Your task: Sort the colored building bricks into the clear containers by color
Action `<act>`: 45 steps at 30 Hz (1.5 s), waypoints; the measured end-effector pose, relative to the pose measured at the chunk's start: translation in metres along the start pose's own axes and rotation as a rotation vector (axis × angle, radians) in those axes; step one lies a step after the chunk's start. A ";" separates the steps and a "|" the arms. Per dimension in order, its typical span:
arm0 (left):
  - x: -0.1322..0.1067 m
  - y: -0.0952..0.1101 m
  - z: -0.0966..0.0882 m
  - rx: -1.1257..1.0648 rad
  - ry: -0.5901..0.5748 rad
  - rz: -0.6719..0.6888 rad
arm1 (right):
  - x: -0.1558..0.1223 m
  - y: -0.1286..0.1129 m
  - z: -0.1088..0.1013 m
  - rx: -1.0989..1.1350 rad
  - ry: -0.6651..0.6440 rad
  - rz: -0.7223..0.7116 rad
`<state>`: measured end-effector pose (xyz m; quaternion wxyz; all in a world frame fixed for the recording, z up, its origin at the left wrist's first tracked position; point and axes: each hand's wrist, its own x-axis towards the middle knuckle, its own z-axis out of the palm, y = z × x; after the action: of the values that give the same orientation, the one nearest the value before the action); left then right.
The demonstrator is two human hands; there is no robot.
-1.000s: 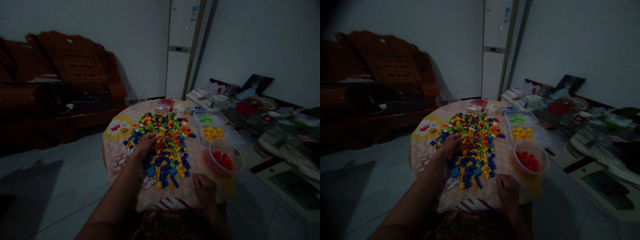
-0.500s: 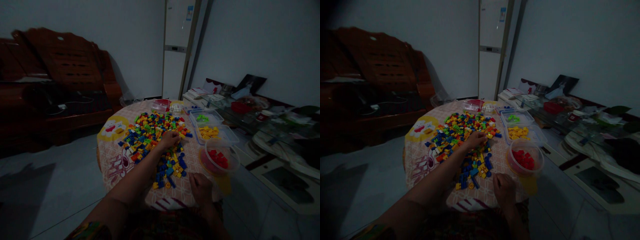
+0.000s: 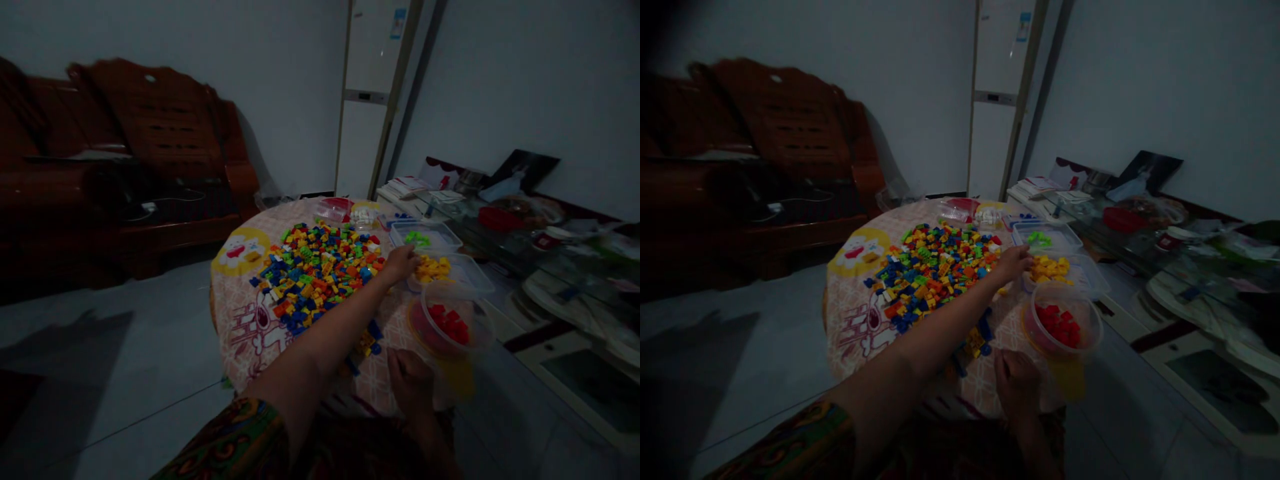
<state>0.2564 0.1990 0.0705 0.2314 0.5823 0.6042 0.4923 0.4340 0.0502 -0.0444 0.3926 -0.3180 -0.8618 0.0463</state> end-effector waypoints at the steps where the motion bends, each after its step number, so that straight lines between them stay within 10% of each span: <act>1: -0.001 -0.002 0.004 -0.042 0.002 0.047 | 0.000 -0.001 -0.001 0.003 0.010 -0.007; 8: -0.073 -0.028 -0.059 0.001 0.072 0.142 | 0.001 -0.001 -0.003 -0.002 0.006 -0.011; 17: -0.161 -0.065 -0.199 0.546 0.396 -0.265 | 0.003 -0.002 -0.003 -0.029 -0.009 0.016; 23: -0.203 -0.080 -0.254 0.750 0.475 -0.533 | 0.001 0.000 -0.001 -0.012 -0.007 0.023; 40: -0.216 -0.086 -0.254 0.685 0.410 -0.516 | 0.000 0.002 0.000 0.008 -0.015 0.031; 45: -0.189 -0.071 -0.224 0.333 0.456 -0.391 | 0.002 -0.001 -0.001 -0.003 -0.002 -0.005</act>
<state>0.0727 -0.0380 0.0454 0.0824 0.3601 0.8127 0.4506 0.4332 0.0507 -0.0425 0.3915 -0.3163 -0.8630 0.0443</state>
